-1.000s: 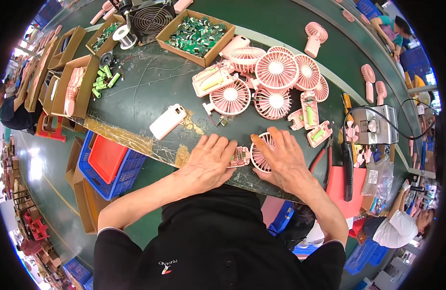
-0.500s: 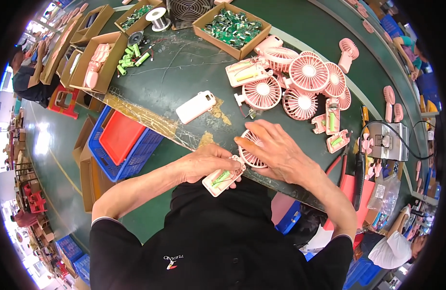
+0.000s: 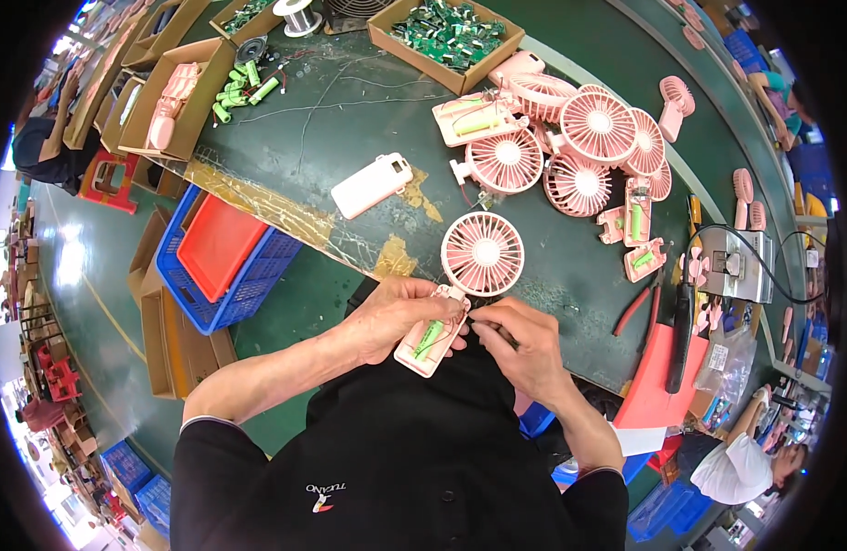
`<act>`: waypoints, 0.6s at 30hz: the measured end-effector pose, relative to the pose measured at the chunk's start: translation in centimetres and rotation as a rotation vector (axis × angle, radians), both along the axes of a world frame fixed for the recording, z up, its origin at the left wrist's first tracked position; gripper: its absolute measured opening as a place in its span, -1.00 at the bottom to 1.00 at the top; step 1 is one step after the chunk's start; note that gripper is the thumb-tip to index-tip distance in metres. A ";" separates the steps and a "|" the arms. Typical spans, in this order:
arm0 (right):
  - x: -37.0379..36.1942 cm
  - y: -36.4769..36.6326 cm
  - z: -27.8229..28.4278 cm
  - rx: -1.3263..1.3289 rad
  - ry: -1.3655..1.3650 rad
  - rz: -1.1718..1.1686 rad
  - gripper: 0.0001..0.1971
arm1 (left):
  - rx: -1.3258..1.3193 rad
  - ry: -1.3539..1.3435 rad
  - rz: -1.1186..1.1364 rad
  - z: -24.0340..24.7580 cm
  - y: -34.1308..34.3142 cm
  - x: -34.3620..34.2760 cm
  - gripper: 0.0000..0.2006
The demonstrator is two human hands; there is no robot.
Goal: The person assembles portable fans by fitting batteries and plastic covers onto the fan handles by hand, then fastens the fan casings together using an electric screwdriver.
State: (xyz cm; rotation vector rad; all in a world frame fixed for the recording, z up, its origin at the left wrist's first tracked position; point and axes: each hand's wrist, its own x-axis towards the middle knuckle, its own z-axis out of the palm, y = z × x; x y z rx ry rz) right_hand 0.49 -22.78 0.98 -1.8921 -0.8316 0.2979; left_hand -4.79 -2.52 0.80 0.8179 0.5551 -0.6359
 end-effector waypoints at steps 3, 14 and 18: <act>-0.7 0.7 -0.5 0.049 0.110 -0.039 -0.83 | 0.026 -0.004 0.018 -0.1 -0.3 -0.2 -0.77; 0.0 1.0 -0.2 -0.014 0.127 -0.036 -0.89 | 0.018 0.019 0.059 -0.2 -1.1 -0.1 -0.63; -0.4 1.3 0.0 -0.007 0.114 -0.056 -0.89 | 0.170 -0.028 0.005 -1.2 -1.2 -0.4 -0.71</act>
